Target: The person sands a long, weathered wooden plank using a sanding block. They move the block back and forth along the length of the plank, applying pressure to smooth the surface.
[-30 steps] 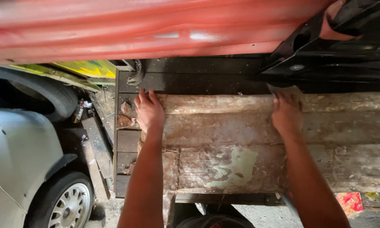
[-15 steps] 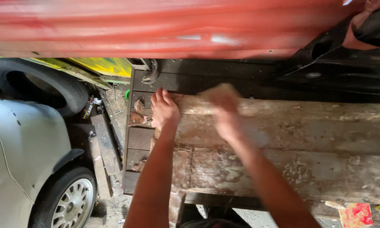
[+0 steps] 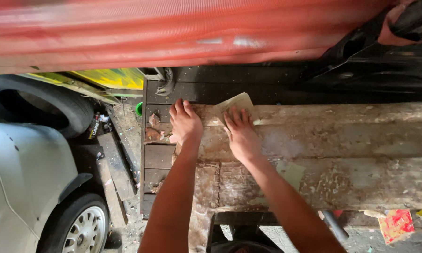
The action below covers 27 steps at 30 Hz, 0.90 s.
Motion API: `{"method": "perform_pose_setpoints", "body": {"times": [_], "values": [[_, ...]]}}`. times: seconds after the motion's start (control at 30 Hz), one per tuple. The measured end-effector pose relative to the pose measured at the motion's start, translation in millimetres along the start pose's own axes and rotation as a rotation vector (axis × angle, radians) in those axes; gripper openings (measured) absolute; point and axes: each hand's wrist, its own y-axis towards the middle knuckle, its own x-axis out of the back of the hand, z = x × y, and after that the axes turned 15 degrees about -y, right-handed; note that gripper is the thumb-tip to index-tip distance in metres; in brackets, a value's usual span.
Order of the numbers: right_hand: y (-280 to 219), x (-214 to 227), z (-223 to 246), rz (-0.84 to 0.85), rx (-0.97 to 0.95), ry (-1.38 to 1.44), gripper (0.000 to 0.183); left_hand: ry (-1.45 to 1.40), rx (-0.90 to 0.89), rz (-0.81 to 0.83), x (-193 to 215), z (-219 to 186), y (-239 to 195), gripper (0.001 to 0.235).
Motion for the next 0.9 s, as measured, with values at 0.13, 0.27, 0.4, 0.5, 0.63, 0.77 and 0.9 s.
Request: {"method": "perform_pose_setpoints", "body": {"times": [0.13, 0.27, 0.4, 0.5, 0.63, 0.77, 0.9], "values": [[-37, 21, -83, 0.901, -0.558, 0.247, 0.032, 0.000, -0.021, 0.000, -1, 7, -7, 0.055], [-56, 34, -175, 0.009, -0.305, -0.351, 0.037, 0.025, -0.006, -0.006, 0, 4, 5, 0.054], [-62, 24, -123, 0.678, -0.893, 0.199, 0.040, 0.044, 0.024, 0.017, 0, 6, -11, 0.054], [-44, 15, -48, 0.214, -0.363, 0.107, 0.039, 0.044, 0.040, 0.022, 1, -3, -1, 0.055], [-61, 32, -48, 0.219, -0.177, 0.038, 0.035, 0.006, 0.005, 0.018, 4, -4, -9, 0.056], [-101, 49, -162, 0.602, -0.417, 0.045, 0.038, 0.020, 0.015, 0.029, 8, -2, -10, 0.058], [-122, 25, -205, 0.370, -0.467, -0.234, 0.025, -0.004, 0.041, 0.046, -4, 12, -8, 0.061]]}}
